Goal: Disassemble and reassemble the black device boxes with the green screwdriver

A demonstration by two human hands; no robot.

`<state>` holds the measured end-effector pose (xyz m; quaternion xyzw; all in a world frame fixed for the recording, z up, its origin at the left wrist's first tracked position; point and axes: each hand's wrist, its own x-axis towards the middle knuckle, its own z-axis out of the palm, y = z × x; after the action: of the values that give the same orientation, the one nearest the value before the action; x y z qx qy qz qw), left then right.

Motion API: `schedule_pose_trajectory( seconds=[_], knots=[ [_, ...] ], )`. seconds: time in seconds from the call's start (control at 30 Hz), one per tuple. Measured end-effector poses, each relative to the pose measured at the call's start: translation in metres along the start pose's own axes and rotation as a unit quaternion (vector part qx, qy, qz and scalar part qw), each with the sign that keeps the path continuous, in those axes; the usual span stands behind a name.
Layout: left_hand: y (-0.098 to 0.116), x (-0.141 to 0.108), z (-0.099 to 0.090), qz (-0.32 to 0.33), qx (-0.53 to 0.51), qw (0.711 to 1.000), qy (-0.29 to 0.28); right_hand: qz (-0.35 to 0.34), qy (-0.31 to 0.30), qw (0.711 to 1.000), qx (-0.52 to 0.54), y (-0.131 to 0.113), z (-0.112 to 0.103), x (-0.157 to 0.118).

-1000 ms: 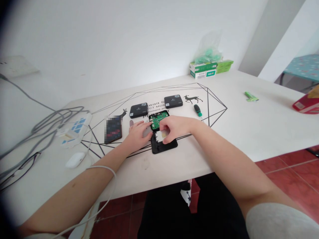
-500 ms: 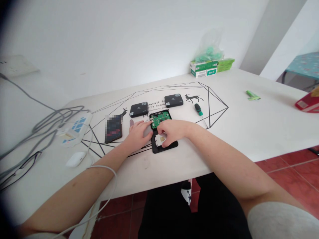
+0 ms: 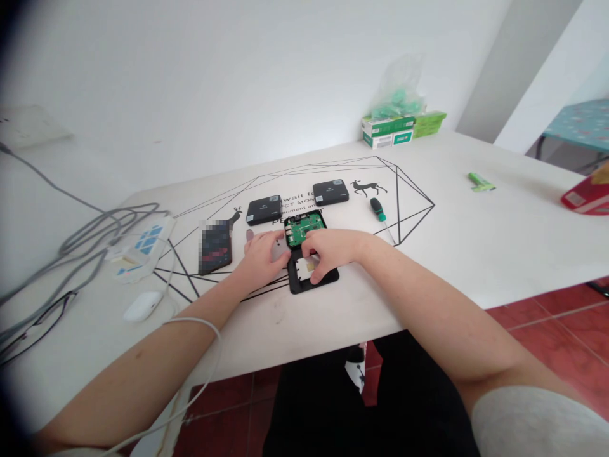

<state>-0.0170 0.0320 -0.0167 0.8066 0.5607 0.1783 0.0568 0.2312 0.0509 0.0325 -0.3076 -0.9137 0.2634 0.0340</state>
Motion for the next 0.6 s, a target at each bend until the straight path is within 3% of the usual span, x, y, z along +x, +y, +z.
schedule_pose_trajectory(
  seconds=[0.1, 0.2, 0.27, 0.33, 0.4, 0.43, 0.47, 0.5, 0.6],
  knots=[
    [-0.001, 0.001, -0.005, -0.025, -0.013, 0.999, 0.018, -0.009, 0.049, 0.999, 0.017, 0.005, -0.007, -0.001],
    [-0.003, 0.003, -0.009, -0.056, 0.001, 0.998, 0.031, 0.067, 0.209, 0.976, -0.017, 0.020, -0.020, -0.005],
    [-0.004, 0.004, -0.010, -0.066, 0.029, 0.997, 0.038, 0.219, 0.331, 0.916, -0.057, 0.037, -0.029, -0.012],
    [-0.005, 0.004, -0.011, -0.065, 0.051, 0.996, 0.043, 0.372, 0.390, 0.838, -0.082, 0.060, -0.038, -0.024],
    [-0.006, 0.004, -0.010, -0.061, 0.056, 0.996, 0.043, 0.492, 0.374, 0.781, -0.091, 0.084, -0.045, -0.036],
    [-0.006, 0.004, -0.010, -0.059, 0.056, 0.996, 0.041, 0.531, 0.333, 0.775, -0.076, 0.095, -0.048, -0.041],
    [-0.006, 0.004, -0.010, -0.057, 0.056, 0.996, 0.039, 0.545, 0.272, 0.791, -0.057, 0.104, -0.050, -0.046],
    [-0.006, 0.004, -0.010, -0.056, 0.057, 0.996, 0.038, 0.570, 0.228, 0.789, -0.043, 0.112, -0.051, -0.048],
    [-0.008, 0.005, -0.009, -0.050, 0.056, 0.997, 0.036, 0.526, 0.180, 0.830, -0.040, 0.119, -0.050, -0.045]
  ],
)
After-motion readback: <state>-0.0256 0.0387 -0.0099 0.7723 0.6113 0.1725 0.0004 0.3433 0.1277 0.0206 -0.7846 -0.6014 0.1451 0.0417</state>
